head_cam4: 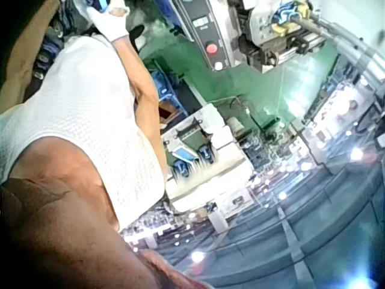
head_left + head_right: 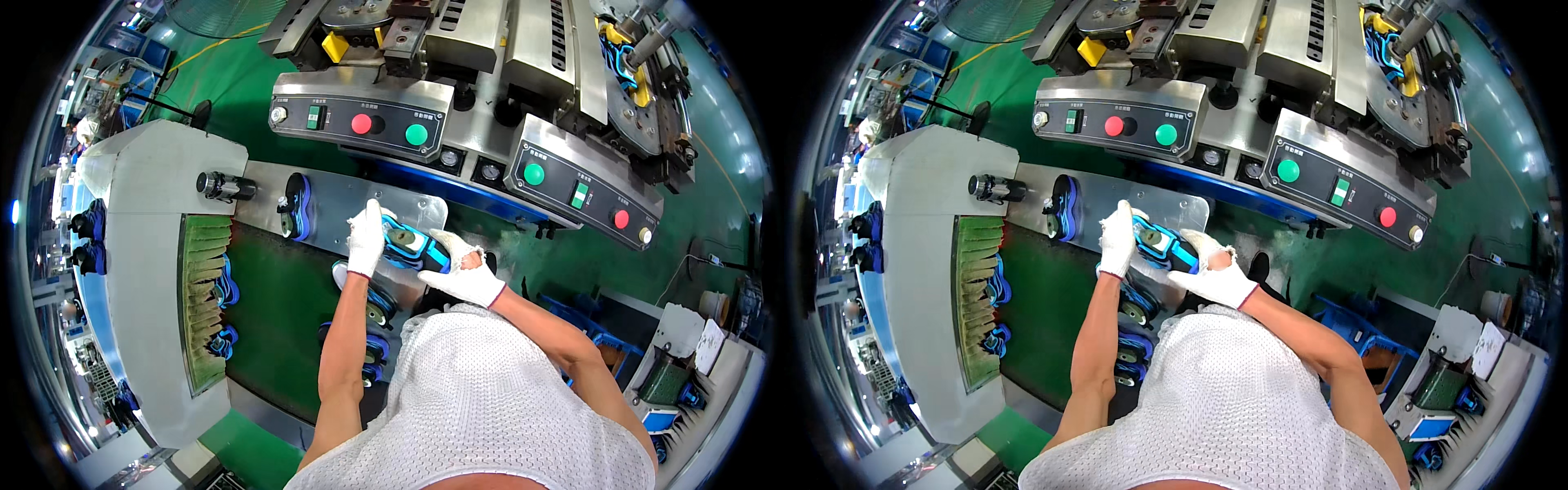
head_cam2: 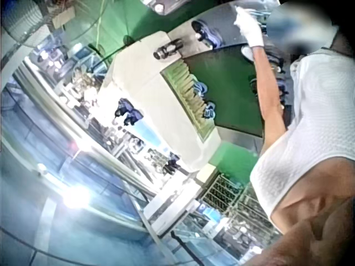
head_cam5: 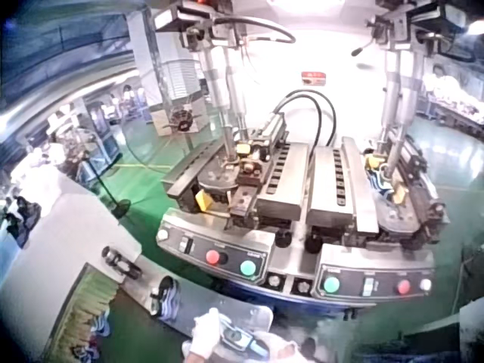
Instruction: The person operates a shoe assembly machine in a factory setting. They repeatedly pick up blue and black sneakers from a table, place them into the machine's mold, and press a button to activate the machinery. After the machine cycles, the person removes the shoes and places them back on the table.
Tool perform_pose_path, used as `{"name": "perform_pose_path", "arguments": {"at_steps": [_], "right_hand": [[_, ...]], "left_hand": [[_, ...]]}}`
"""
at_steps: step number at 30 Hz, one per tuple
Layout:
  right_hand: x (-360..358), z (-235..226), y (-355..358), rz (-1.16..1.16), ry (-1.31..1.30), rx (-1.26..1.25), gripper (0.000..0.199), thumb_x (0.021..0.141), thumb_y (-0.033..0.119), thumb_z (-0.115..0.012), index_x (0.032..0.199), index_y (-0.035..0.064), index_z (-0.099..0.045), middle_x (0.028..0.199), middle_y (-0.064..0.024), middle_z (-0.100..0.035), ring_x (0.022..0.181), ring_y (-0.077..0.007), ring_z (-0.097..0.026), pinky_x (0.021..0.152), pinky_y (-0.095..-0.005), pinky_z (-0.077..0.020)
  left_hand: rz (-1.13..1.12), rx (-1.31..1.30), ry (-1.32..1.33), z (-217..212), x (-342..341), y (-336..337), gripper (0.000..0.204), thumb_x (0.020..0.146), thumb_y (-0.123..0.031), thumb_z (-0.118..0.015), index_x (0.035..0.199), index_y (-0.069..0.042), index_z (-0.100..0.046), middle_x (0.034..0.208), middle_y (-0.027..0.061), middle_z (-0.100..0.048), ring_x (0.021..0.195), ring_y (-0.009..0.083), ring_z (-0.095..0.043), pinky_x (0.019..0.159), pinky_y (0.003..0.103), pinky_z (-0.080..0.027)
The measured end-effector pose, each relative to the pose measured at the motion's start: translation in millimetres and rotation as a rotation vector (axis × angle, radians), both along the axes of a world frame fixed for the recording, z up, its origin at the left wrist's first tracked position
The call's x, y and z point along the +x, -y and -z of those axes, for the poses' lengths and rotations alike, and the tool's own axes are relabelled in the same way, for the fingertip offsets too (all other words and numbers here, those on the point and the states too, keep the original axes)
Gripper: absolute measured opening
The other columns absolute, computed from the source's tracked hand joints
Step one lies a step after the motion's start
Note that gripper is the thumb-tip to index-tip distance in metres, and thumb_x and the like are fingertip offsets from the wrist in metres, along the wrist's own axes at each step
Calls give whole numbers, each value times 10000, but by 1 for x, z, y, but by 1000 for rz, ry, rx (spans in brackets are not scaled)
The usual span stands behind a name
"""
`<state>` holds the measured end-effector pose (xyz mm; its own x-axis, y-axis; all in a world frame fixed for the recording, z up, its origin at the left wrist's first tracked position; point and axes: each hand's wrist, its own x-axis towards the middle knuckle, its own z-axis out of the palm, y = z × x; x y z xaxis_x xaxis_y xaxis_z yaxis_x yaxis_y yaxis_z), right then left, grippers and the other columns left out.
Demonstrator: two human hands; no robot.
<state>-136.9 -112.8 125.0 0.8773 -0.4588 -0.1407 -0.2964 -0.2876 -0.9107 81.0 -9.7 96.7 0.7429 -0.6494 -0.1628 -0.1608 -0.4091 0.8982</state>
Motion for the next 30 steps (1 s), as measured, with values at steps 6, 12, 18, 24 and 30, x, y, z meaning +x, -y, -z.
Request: {"name": "perform_pose_path", "arguments": {"at_steps": [6, 12, 18, 24, 30], "right_hand": [[22, 10, 10, -20, 83, -30, 861, 778, 393, -819, 1457, -11, -476, 1449, -244, -522, 1355, -387, -508, 1141, -443, -411], [57, 48, 12, -98, 10, -46, 804, 782, 313, -828, 1437, 11, -474, 1413, -249, -539, 1338, -405, -507, 1095, -469, -426], [58, 128, 15, -122, -195, -68, 654, 801, 290, -811, 1333, 40, -526, 1265, -209, -650, 1181, -401, -628, 974, -464, -502], [59, 126, 19, -187, -339, -226, 743, 821, 347, -790, 1416, 19, -488, 1323, -223, -624, 1225, -390, -611, 1019, -462, -485], [54, 152, 13, -120, -316, -281, 747, 860, 446, -719, 1445, 44, -487, 1406, -195, -583, 1316, -363, -552, 1076, -502, -424]], "left_hand": [[-55, 1, 43, -14, 17, 10, 591, 1112, -387, -356, 852, -8, -729, 754, 93, -700, 702, 180, -632, 702, 363, -497], [74, 250, 431, 40, 26, 9, 325, 1036, -277, -455, 972, -39, -667, 1005, 153, -685, 1006, 362, -646, 827, 476, -511], [-318, 201, 386, 81, -46, 14, 289, 991, -359, -572, 1059, -121, -720, 1177, 142, -680, 1073, 378, -639, 913, 515, -500], [-417, 192, 316, 48, -111, -57, 384, 957, -246, -679, 1279, -49, -610, 1264, 149, -621, 1059, 306, -671, 929, 409, -519], [-539, 376, 115, 49, -220, -140, 331, 946, -150, -701, 1240, -18, -625, 1159, 150, -671, 1035, 286, -703, 902, 376, -546]]}}
